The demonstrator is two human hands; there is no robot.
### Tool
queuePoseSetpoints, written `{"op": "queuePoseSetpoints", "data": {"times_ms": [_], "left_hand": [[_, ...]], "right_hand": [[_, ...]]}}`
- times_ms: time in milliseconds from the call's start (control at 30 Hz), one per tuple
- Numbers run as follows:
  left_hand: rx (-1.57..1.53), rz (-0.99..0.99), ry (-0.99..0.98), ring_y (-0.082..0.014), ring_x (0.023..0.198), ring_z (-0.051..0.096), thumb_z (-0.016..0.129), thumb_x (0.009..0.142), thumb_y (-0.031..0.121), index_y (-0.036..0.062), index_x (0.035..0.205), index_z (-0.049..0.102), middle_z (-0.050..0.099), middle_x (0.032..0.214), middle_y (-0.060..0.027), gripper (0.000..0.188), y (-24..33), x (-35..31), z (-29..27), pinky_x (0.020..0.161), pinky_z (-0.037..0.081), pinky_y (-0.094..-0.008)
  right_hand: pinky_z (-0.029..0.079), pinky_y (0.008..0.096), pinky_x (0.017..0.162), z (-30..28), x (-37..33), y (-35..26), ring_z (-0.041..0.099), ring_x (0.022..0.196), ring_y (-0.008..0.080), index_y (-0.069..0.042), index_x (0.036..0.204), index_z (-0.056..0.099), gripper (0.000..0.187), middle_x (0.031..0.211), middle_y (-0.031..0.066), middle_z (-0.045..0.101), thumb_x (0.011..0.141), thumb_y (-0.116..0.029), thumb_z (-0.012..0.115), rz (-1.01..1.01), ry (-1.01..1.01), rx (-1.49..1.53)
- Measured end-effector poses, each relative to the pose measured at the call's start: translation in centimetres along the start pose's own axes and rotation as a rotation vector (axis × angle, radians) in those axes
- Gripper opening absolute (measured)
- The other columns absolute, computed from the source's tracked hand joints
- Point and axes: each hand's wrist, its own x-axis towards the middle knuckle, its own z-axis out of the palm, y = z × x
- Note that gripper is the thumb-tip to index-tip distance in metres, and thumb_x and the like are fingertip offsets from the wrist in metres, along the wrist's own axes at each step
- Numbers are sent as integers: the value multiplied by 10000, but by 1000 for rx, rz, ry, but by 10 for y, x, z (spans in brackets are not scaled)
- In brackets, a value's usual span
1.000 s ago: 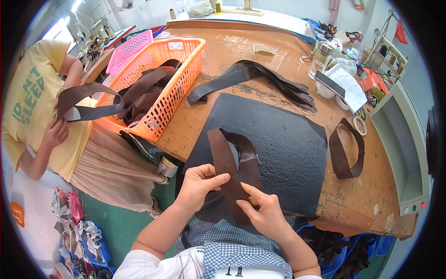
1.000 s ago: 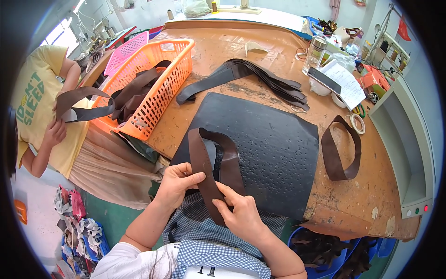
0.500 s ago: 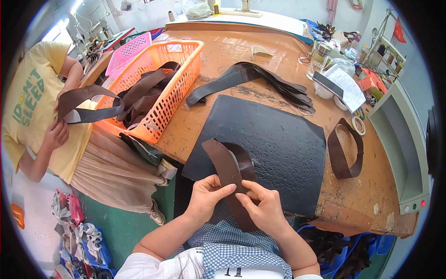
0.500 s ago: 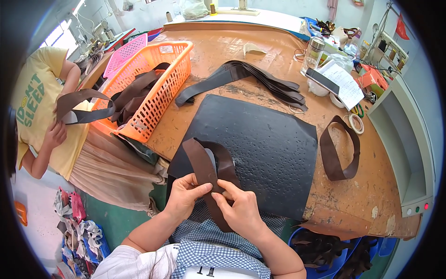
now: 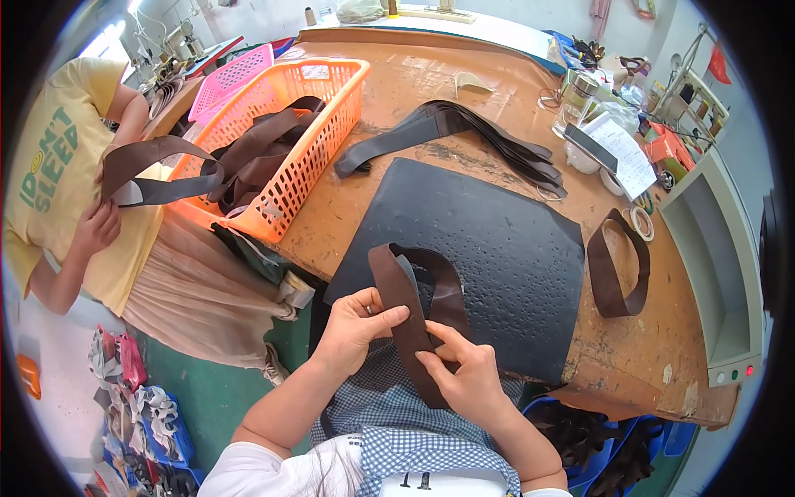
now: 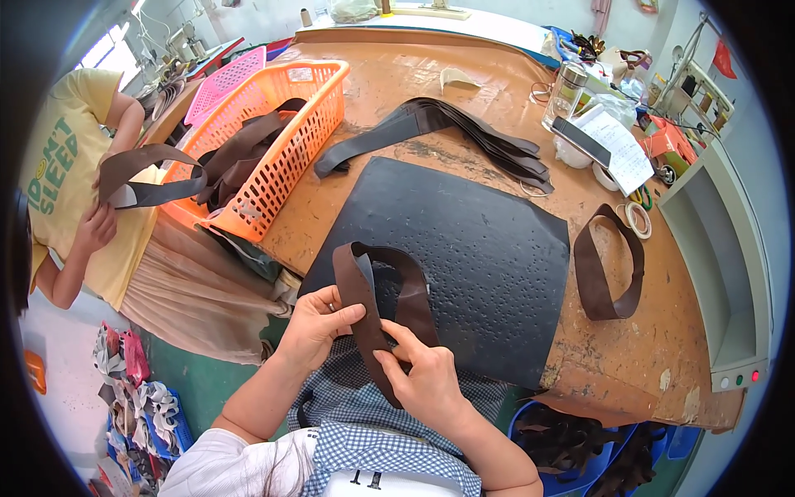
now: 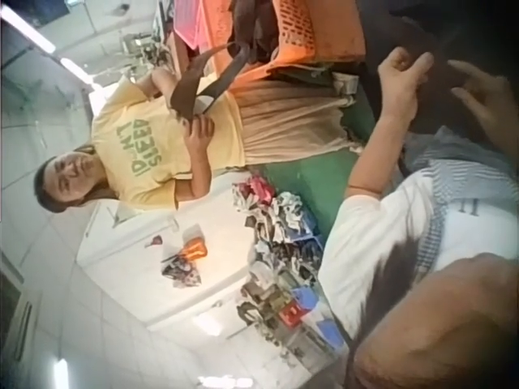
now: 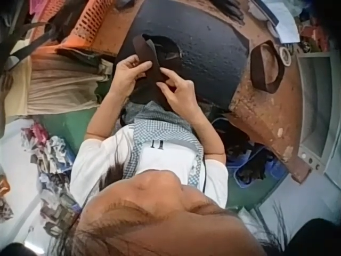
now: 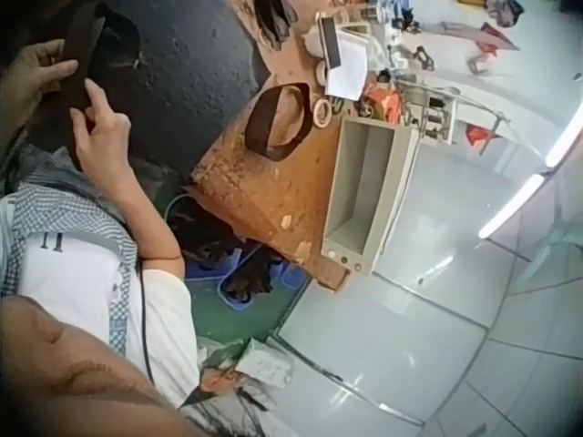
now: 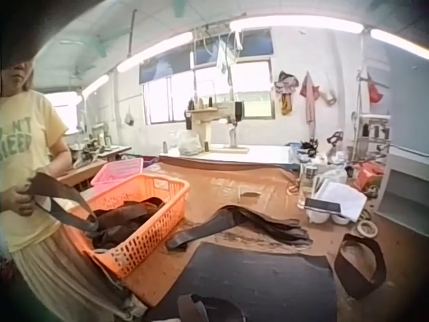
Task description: Assembling and aligning leather or synthetic components for shoe manufacturing at a workbench.
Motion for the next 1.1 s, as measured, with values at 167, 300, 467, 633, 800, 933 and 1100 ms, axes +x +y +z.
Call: {"op": "queuePoseSetpoints", "data": {"times_ms": [167,300,467,633,800,933,1100], "left_hand": [[-9,2,-9,-122,805,671,727,868,59,5,934,657,698,895,-66,110,-1,0,0,761,569,-288],[-56,6,-2,-123,804,669,726,867,52,4,933,659,700,896,-69,105,-6,1,-1,774,564,-288],[-88,70,-20,-127,813,668,728,861,36,4,954,666,706,920,-79,116,-7,0,3,776,556,-287],[-132,37,-29,-135,860,668,644,938,125,1,1033,672,705,967,-86,158,-6,-7,7,783,549,-280],[-353,-153,-187,-156,909,670,558,994,207,-25,1119,644,692,1028,-104,278,-15,-4,-8,815,545,-280],[-332,-246,-184,-180,950,674,613,951,155,-45,1159,609,681,1065,-117,289,-24,-2,-9,847,556,-304],[-317,-191,-265,-206,1012,666,648,921,125,-12,1198,593,652,1155,-140,313,-29,-3,-9,857,570,-319]], "right_hand": [[512,255,572,0,-1,-2,712,643,176,27,1254,578,397,761,151,726,871,-32,668,11,-5,9],[515,258,575,1,-1,-1,710,640,181,29,1243,584,389,759,151,725,871,-41,674,17,-7,15],[533,261,620,-1,-1,1,711,689,169,37,1213,592,350,808,161,728,877,-31,666,32,17,54],[543,251,703,-1,5,8,696,799,129,48,1190,583,307,894,140,737,895,-16,643,65,38,274],[530,234,702,-9,5,1,683,799,113,36,1307,485,441,878,118,735,898,-15,642,129,-4,270],[518,231,664,-11,4,0,677,736,105,17,1377,438,531,812,111,733,887,-2,643,103,-6,225],[502,259,572,-7,4,3,697,610,190,5,1408,407,593,711,147,706,870,-23,656,-6,54,123]]}}
